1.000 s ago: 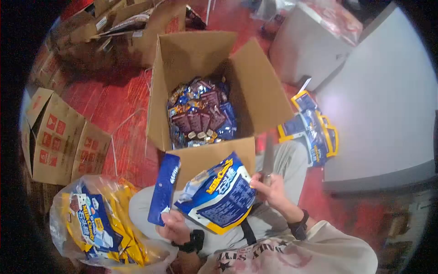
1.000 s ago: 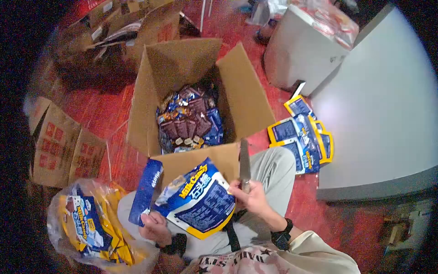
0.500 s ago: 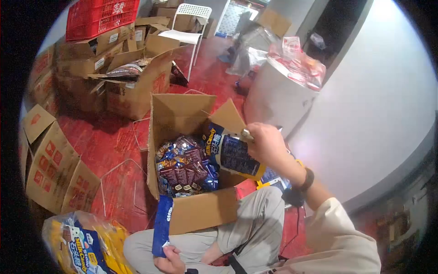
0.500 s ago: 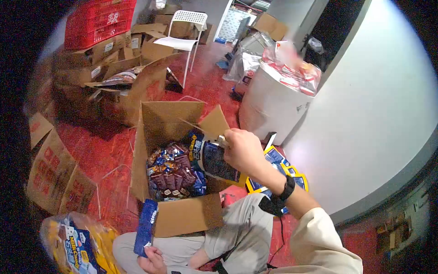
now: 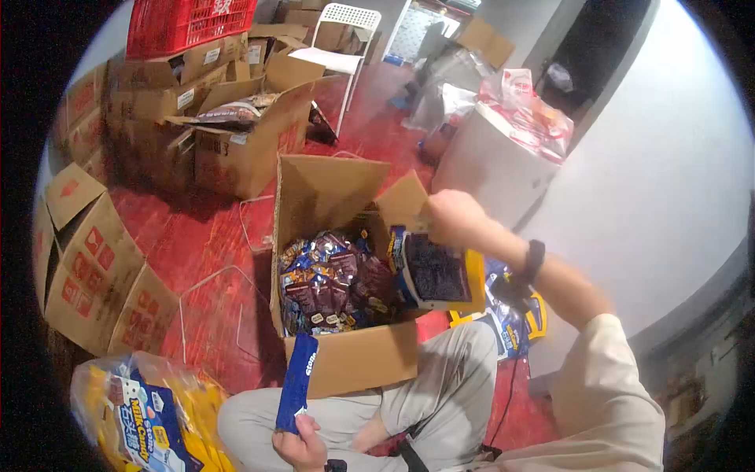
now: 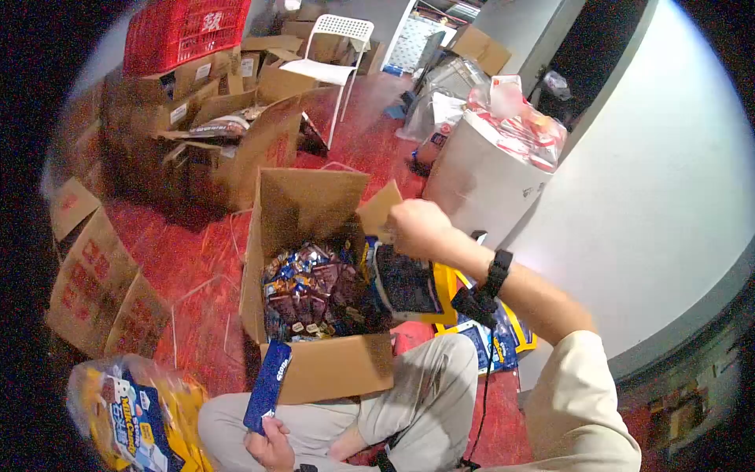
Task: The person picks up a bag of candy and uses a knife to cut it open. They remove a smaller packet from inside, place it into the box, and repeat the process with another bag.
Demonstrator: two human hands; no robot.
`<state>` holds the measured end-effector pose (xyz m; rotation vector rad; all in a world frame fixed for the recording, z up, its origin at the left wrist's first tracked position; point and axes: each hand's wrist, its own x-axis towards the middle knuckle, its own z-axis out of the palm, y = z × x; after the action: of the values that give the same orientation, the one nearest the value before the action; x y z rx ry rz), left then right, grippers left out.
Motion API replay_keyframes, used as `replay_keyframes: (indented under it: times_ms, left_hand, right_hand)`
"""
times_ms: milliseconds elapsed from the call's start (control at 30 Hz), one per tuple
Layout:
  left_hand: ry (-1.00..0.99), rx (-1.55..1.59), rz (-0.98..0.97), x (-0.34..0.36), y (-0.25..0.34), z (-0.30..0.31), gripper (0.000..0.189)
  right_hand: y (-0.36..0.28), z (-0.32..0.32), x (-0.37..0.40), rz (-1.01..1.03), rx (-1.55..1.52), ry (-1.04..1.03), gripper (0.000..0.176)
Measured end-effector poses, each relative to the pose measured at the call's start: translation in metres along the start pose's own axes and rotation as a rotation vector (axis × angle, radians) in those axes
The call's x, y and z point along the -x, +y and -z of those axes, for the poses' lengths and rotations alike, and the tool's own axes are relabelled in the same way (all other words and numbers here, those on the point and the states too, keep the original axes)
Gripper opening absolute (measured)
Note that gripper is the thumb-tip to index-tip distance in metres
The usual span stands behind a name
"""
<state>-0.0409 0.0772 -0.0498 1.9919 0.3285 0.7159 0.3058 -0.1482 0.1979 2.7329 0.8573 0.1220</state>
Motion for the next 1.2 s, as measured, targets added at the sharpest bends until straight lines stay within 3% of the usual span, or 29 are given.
replay_keyframes:
  times_ms: [33, 167, 233, 300, 367, 433, 500, 567, 600, 700, 733, 833, 900, 967, 1033, 1100, 1167, 1200]
  left_hand:
    - [0.107, 0.099, -0.038, -0.004, 0.005, -0.003, 0.035]
    - [0.115, 0.116, 0.042, -0.001, 0.003, -0.003, 0.043]
    - [0.124, 0.105, 0.047, -0.002, 0.006, -0.003, 0.043]
    - [0.075, 0.136, 0.013, -0.001, 0.006, 0.002, 0.025]
    - [0.069, 0.163, 0.033, -0.001, 0.005, 0.002, 0.024]
    - [0.123, 0.165, 0.102, -0.007, 0.019, -0.002, 0.041]
    - [0.074, 0.128, 0.049, 0.001, 0.001, 0.000, 0.041]
    - [0.111, 0.166, 0.063, -0.001, 0.002, -0.003, 0.041]
    - [0.084, 0.175, 0.036, -0.002, 0.004, -0.001, 0.038]
    - [0.065, 0.219, 0.086, -0.003, 0.007, -0.004, 0.033]
    - [0.040, 0.206, -0.006, -0.007, 0.006, -0.002, 0.030]
    - [-0.013, 0.192, 0.107, -0.006, 0.010, -0.005, 0.030]
    - [-0.057, 0.159, 0.074, -0.008, 0.011, -0.003, 0.031]
    - [-0.131, 0.256, 0.180, -0.004, 0.013, 0.000, 0.033]
    - [-0.074, 0.364, 0.187, -0.001, 0.020, -0.001, 0.033]
    - [0.001, 0.498, 0.229, 0.000, 0.030, 0.003, 0.029]
    - [0.015, 0.398, 0.226, 0.000, 0.040, 0.012, 0.028]
    - [0.020, 0.325, 0.077, -0.001, 0.042, 0.016, 0.027]
  right_hand:
    - [0.004, 0.003, -0.002, 0.025, 0.033, 0.006, 0.017]
    - [0.017, 0.013, -0.003, -0.121, 0.061, 0.044, 0.017]
    - [0.019, 0.030, 0.009, -0.121, -0.006, 0.210, 0.016]
    - [0.027, 0.030, 0.012, -0.101, -0.060, 0.320, 0.017]
    - [0.033, 0.025, 0.018, -0.067, -0.054, 0.441, 0.020]
    - [0.038, 0.026, 0.023, -0.073, -0.056, 0.451, 0.024]
    - [0.033, 0.034, 0.028, -0.104, -0.113, 0.277, 0.026]
    - [0.052, 0.005, 0.026, -0.014, -0.188, 0.541, 0.027]
    - [0.038, 0.014, 0.033, 0.104, -0.219, 0.600, 0.028]
    - [0.027, -0.001, 0.043, 0.182, -0.323, 0.736, 0.027]
    - [0.027, -0.011, 0.044, 0.184, -0.373, 0.772, 0.028]
    - [0.016, -0.030, 0.057, 0.144, -0.608, 0.729, 0.025]
    - [0.011, -0.042, 0.065, 0.234, -0.656, 0.751, 0.023]
    - [0.000, -0.053, 0.071, 0.238, -0.826, 0.752, 0.023]
    - [-0.013, -0.054, 0.077, 0.257, -0.773, 0.767, 0.022]
    - [-0.021, -0.066, 0.079, 0.264, -0.914, 0.806, 0.018]
    - [-0.026, -0.066, 0.085, 0.281, -0.912, 0.775, 0.015]
    - [-0.027, -0.066, 0.086, 0.289, -0.890, 0.789, 0.015]
